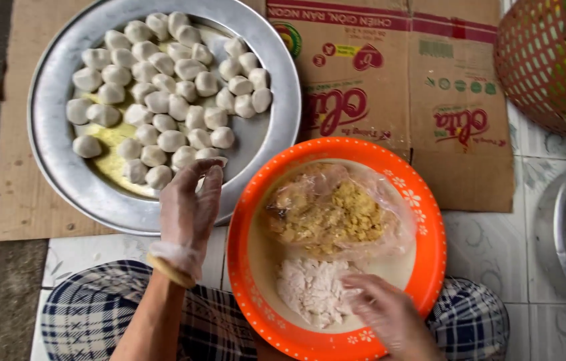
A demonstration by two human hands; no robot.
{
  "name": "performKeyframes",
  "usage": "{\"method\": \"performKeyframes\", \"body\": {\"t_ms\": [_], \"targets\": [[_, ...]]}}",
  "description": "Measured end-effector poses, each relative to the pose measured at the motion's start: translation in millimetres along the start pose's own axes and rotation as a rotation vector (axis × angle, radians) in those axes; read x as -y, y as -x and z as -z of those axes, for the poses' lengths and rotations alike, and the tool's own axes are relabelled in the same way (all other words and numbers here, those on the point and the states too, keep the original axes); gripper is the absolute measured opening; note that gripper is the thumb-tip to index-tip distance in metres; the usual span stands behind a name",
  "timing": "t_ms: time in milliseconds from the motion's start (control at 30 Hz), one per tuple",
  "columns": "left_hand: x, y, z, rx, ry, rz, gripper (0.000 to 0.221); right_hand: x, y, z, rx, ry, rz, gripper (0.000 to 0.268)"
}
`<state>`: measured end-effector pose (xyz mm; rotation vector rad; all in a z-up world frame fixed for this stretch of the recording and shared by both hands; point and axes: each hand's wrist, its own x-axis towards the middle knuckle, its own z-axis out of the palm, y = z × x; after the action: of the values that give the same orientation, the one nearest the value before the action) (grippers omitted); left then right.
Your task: Forming small dough balls with filling by hand and arranging them on a large metal tray.
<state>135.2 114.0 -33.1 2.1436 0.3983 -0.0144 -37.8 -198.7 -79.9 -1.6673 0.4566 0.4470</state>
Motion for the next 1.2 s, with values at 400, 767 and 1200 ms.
{"method": "performKeyframes", "body": {"t_ms": [400, 767, 1200], "targets": [[-20, 68, -27, -0.223, 0.023, -0.474, 0.026, 65, -44, -99, 0.163, 1.544, 0.810, 0.045], [14, 135, -54, 0.835, 0.644, 0.166, 0.056, 34, -7, -30, 0.185, -0.360, -0.245, 0.047], [8, 144, -71, 0.750, 0.638, 0.121, 0.037, 9, -18, -33, -0.070, -0.429, -0.221, 0.027]]}}
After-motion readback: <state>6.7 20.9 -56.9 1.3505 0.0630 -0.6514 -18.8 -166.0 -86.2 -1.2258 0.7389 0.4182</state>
